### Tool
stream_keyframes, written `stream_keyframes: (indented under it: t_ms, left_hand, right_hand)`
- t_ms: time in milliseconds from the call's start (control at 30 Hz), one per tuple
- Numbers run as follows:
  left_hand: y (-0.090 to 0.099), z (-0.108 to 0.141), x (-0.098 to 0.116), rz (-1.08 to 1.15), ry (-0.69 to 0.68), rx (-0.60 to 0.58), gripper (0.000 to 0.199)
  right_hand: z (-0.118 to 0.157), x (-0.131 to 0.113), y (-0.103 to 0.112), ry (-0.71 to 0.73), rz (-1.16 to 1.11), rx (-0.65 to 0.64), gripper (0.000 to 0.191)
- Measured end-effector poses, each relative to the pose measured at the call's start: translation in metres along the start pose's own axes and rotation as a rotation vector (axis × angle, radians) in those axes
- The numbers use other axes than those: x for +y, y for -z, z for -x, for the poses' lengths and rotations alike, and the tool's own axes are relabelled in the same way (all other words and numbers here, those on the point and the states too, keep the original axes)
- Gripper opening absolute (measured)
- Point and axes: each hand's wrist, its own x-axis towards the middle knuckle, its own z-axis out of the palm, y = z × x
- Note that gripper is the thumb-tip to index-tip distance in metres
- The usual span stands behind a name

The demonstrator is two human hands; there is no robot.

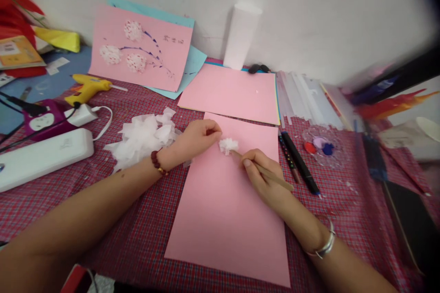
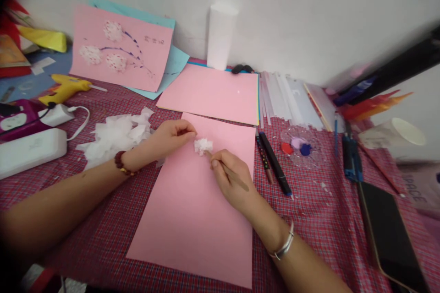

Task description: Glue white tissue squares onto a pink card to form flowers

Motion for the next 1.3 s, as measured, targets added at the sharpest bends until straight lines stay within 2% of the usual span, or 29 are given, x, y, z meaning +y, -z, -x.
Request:
stream_keyframes:
  t_ms: [133, 267, 367, 433, 500, 633, 733, 800, 867, 933, 1067, 1200, 1300]
  left_hand:
    - [0.011, -0.002, 0.005, 0.067, 0.061, -0.073, 0.014]
    - [0.044, 0.006, 0.018, 0.102, 0.02, -0.032, 0.015]
    - [0.069, 0.025, 0.026, -0.05, -0.029, -0.066, 0.012]
    - [0.075, 0.044, 0.028, -0.243, -0.083, -0.134, 0.012]
    - [0.07, 0.065, 0.024, -0.482, -0.154, -0.168, 0.014]
    - [0.042, 0.097, 0.006, -0.872, -0.277, -0.135, 0.022]
    - [0.028, 0.104, -0.009, -0.993, -0.332, -0.104, 0.017]
    - [0.026, 0.102, -0.014, -1.018, -0.362, -0.101, 0.014]
    - [0.03, 0.096, -0.012, -0.989, -0.388, -0.092, 0.014]
    - [0.036, 0.087, -0.002, -0.888, -0.377, -0.035, 0.015]
    - [0.048, 0.061, 0.032, -0.52, -0.288, 0.082, 0.01]
    - [0.046, 0.03, 0.054, -0.216, -0.179, 0.074, 0.006]
    - [0.038, 0.013, 0.051, -0.058, -0.111, 0.059, 0.005]
  right_hand:
    - [-0.001, 0.0, -0.001, 0.035, 0.06, -0.003, 0.014]
    - [0.001, 0.004, 0.0, 0.001, -0.012, 0.011, 0.013]
    - [0.002, 0.008, 0.004, -0.059, -0.204, 0.071, 0.016]
    - [0.001, 0.01, 0.006, -0.079, -0.322, 0.097, 0.018]
    - [0.001, 0.01, 0.008, -0.09, -0.37, 0.093, 0.018]
    - [0.001, 0.009, 0.008, -0.091, -0.375, 0.065, 0.018]
    - [0.002, 0.008, 0.007, -0.084, -0.372, 0.052, 0.018]
    - [0.003, 0.006, 0.007, -0.075, -0.348, 0.028, 0.018]
    - [0.003, 0.004, 0.007, -0.067, -0.318, -0.017, 0.019]
    - [0.002, 0.002, 0.006, -0.071, -0.293, -0.049, 0.019]
    - [0.0, -0.002, 0.004, -0.089, -0.276, -0.03, 0.019]
    - [-0.003, -0.003, 0.002, -0.094, -0.263, -0.019, 0.019]
    - [-0.005, -0.003, 0.001, -0.106, -0.244, -0.02, 0.018]
